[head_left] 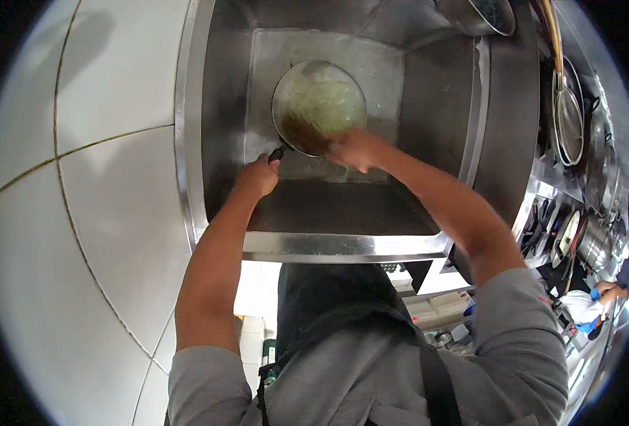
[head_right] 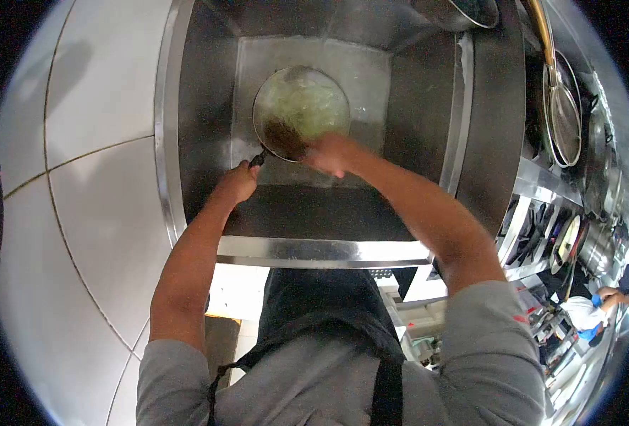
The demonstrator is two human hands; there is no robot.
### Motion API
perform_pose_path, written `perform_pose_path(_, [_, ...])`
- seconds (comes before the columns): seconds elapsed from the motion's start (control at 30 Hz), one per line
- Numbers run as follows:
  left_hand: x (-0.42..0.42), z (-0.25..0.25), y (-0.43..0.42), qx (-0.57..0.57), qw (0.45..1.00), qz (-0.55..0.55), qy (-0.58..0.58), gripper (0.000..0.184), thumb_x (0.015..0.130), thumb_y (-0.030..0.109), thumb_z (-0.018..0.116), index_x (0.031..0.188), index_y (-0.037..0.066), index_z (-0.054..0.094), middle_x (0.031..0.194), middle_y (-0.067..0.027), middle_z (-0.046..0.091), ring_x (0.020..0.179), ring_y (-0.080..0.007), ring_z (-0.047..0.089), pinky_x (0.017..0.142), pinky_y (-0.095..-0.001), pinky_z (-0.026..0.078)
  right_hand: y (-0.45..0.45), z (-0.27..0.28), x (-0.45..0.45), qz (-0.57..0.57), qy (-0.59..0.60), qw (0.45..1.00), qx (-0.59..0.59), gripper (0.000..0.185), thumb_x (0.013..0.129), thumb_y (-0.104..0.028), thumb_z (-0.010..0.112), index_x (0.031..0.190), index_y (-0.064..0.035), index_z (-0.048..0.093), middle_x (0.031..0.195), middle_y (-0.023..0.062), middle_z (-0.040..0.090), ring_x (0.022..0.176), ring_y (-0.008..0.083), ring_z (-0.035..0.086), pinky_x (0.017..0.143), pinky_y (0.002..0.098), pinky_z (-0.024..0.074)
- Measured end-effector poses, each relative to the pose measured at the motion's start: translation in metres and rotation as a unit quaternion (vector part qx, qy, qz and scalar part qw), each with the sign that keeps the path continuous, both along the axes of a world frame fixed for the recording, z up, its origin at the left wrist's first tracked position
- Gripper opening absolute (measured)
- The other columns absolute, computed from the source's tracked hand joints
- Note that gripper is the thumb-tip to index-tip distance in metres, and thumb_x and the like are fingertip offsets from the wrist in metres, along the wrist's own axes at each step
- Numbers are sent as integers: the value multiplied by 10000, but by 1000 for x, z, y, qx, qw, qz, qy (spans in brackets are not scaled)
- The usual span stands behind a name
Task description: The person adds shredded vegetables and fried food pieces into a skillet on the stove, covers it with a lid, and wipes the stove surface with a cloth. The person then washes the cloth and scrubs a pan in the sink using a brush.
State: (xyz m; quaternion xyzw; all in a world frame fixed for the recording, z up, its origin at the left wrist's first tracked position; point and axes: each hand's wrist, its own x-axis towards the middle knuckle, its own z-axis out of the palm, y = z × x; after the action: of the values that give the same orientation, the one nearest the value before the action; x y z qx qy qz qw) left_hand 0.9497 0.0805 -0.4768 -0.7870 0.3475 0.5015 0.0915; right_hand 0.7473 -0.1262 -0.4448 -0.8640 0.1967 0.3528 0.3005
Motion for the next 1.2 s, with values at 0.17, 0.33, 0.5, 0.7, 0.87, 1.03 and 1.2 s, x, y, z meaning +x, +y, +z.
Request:
perform_pose_path(0.17, [0,-5,2,-20,1000,4,9,518,1083,409,366,1327,-26,508,1271,-299,635,1199,-476,602,999,-561,478,-71,63,-26,-22,124,977,-171,544,890,-187,594,1434,-175,580,1118,209,719,995,356,721,822,514,577])
perform_pose_path(0.33, [-2,-10,5,-29,999,23,-7,482,1077,383,395,1286,-36,508,1215,-321,648,1142,-494,625,971,-564,488,-62,57,5,-48,217,974,31,426,869,-262,706,1266,-111,673,925,134,705,727,232,682,562,392,555])
perform_pose_path(0.5, [1,-12,6,-42,999,16,-11,484,1079,393,391,1273,-39,494,1158,-343,655,1104,-505,638,949,-571,495,-83,24,7,-420,267,775,389,448,888,-315,742,1285,-128,651,870,142,660,477,74,441,364,243,360])
perform_pose_path(0.7, [4,-10,8,-35,999,9,-1,496,1077,401,392,1277,-40,502,1183,-330,655,1119,-494,637,946,-569,498,-127,60,31,-60,213,973,-58,396,846,-312,724,1174,-92,693,1018,142,729,836,308,730,716,393,610])
perform_pose_path(0.87, [2,-2,2,-26,1000,5,-4,517,1078,408,381,1302,-39,511,1220,-306,653,1172,-478,616,982,-568,480,-85,101,42,99,209,955,-183,374,830,-250,640,1171,-139,746,1055,180,748,1028,365,706,884,504,570])
perform_pose_path(1.03, [1,0,1,-30,999,7,11,525,1083,403,363,1325,-41,504,1232,-304,648,1187,-479,606,995,-567,474,-20,53,11,-73,-5,997,-7,606,909,-387,627,1482,-208,542,1048,220,730,1013,406,695,897,494,547])
perform_pose_path(1.2, [0,4,-10,19,999,18,18,530,1089,410,350,1345,-36,481,1281,-306,623,1200,-476,603,1000,-560,479,39,13,38,-453,-92,887,-20,647,928,-457,596,1510,-195,493,1160,238,712,1093,447,671,961,536,527])
